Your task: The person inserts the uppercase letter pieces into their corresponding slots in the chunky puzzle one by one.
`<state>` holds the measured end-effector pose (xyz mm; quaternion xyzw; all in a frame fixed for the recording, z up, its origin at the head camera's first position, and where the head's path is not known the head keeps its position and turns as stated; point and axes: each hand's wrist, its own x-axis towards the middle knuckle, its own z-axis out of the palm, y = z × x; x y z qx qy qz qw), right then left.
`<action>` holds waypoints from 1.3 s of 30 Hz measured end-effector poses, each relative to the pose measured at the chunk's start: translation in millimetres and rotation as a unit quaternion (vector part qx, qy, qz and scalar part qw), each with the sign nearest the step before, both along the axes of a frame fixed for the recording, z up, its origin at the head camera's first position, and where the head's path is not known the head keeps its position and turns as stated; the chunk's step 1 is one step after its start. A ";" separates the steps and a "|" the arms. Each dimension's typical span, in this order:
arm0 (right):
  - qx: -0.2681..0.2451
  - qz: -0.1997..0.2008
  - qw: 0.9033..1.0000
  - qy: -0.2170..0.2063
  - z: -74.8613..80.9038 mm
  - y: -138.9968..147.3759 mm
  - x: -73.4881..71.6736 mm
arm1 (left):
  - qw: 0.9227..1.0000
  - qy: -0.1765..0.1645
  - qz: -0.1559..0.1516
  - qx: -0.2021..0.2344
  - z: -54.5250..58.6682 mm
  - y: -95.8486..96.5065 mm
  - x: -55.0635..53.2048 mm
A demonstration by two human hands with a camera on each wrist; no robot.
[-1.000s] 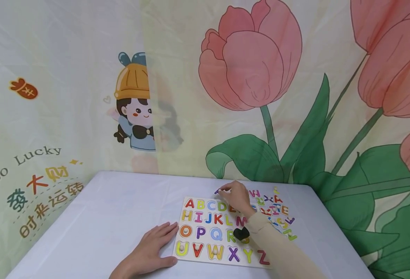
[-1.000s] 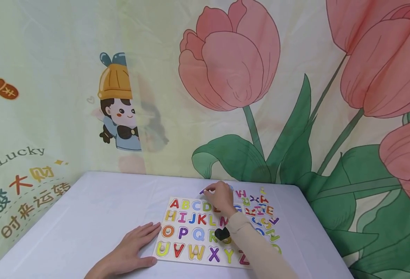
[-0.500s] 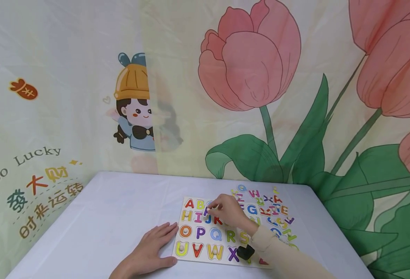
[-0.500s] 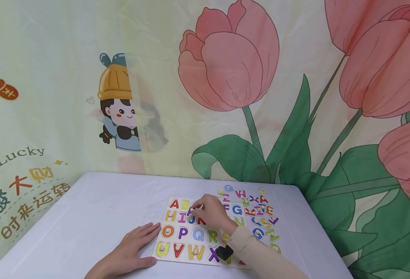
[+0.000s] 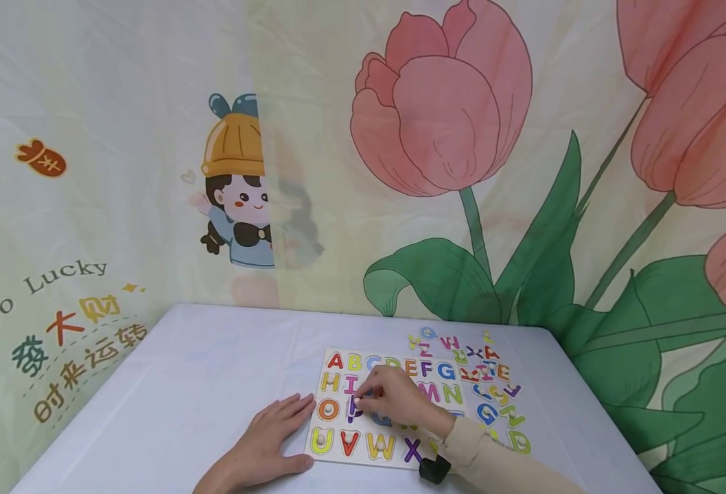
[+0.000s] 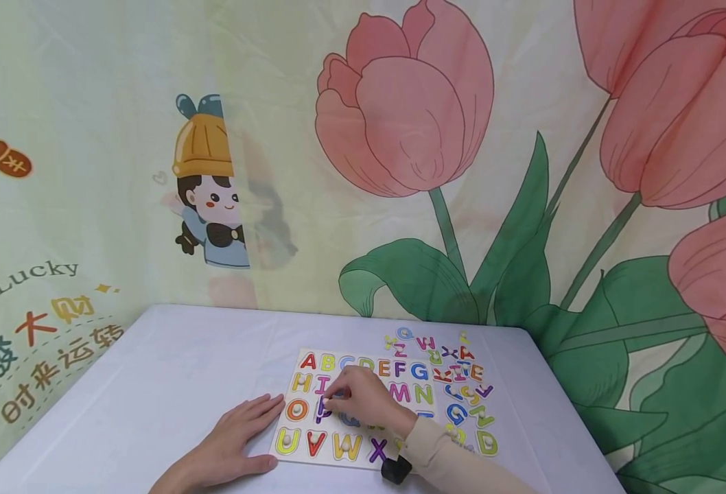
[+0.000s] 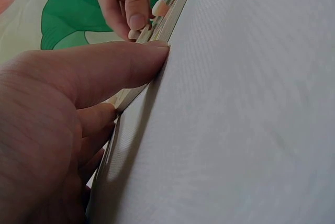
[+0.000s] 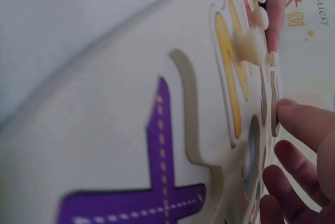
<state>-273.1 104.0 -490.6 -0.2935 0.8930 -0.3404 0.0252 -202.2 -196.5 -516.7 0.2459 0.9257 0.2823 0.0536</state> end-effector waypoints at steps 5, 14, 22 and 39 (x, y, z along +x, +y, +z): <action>-0.008 0.004 1.000 -0.008 -4.1 -1.5 2.1 | 1.000 -0.002 -0.003 0.005 0.7 -0.2 0.0; -0.004 0.004 1.000 -0.015 -6.8 -4.4 4.1 | 1.000 -0.008 0.002 0.002 0.6 -0.3 -0.2; 0.009 0.003 1.000 -0.012 -3.3 -7.2 7.7 | 1.000 0.001 0.001 0.003 0.7 -0.5 -0.2; 0.008 0.030 0.999 -0.031 3.3 5.3 3.1 | 0.999 0.032 -0.008 0.007 0.1 -1.0 -0.3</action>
